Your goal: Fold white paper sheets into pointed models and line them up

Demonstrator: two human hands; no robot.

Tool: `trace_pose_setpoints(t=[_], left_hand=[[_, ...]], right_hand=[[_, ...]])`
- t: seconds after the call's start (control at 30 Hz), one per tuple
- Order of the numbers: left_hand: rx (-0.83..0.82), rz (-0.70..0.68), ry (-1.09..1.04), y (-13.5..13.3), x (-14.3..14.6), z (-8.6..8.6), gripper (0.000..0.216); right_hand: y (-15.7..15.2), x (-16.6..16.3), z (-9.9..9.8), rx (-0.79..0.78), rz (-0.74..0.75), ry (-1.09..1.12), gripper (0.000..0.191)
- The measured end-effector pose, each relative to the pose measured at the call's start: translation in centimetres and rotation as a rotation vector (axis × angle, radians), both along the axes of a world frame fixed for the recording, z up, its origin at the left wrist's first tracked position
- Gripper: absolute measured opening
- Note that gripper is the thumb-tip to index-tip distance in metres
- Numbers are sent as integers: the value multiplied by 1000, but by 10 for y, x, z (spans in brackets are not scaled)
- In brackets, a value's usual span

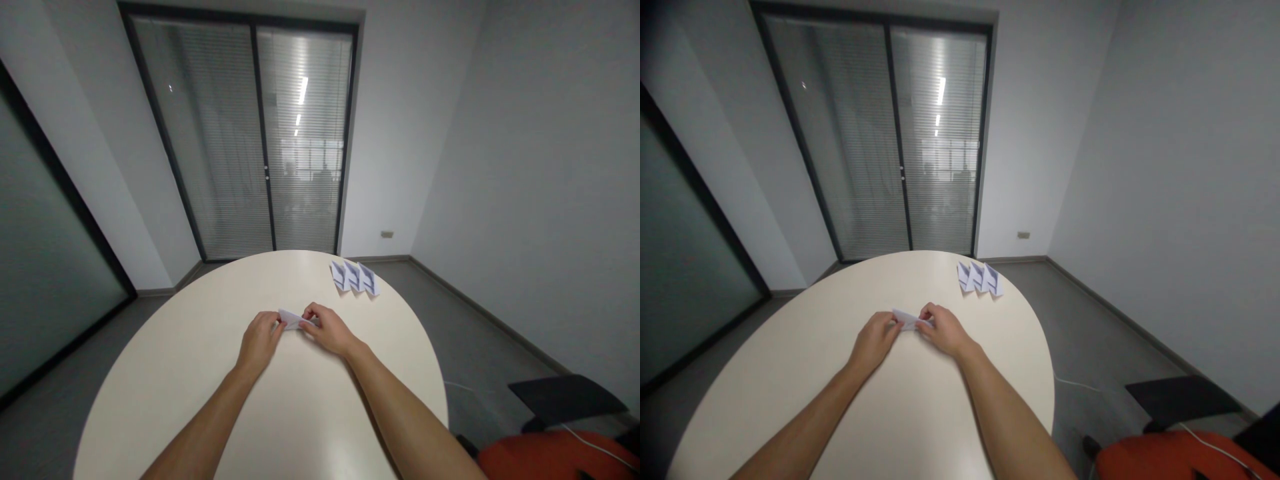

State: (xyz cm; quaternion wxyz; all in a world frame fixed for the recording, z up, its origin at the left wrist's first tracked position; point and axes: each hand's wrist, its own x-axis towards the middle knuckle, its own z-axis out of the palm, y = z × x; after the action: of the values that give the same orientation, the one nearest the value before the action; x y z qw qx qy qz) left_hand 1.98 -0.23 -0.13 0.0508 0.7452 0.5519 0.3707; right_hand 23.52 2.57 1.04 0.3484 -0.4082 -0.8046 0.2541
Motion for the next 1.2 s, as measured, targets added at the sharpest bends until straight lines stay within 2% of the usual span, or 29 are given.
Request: trace_pose_setpoints(t=[0.23, 0.37, 0.47, 0.7, 1.0, 1.2], left_hand=[[4, 20, 57, -3, 1, 5, 14], [-34, 120, -29, -4, 2, 2, 14], [-75, 98, -78, -4, 4, 2, 16], [-207, -3, -201, -8, 14, 5, 29], [-261, 9, -242, -7, 15, 5, 37], [-274, -7, -239, -7, 15, 7, 40]], right_hand=[[0, 0, 3, 23, -4, -7, 9], [-1, -2, 4, 26, -49, -18, 7], [-2, -3, 3, 42, -98, -24, 6], [-7, -6, 5, -13, -16, -22, 15], [-8, -9, 3, -48, 116, 32, 43], [-8, -9, 3, -58, 125, 24, 42]])
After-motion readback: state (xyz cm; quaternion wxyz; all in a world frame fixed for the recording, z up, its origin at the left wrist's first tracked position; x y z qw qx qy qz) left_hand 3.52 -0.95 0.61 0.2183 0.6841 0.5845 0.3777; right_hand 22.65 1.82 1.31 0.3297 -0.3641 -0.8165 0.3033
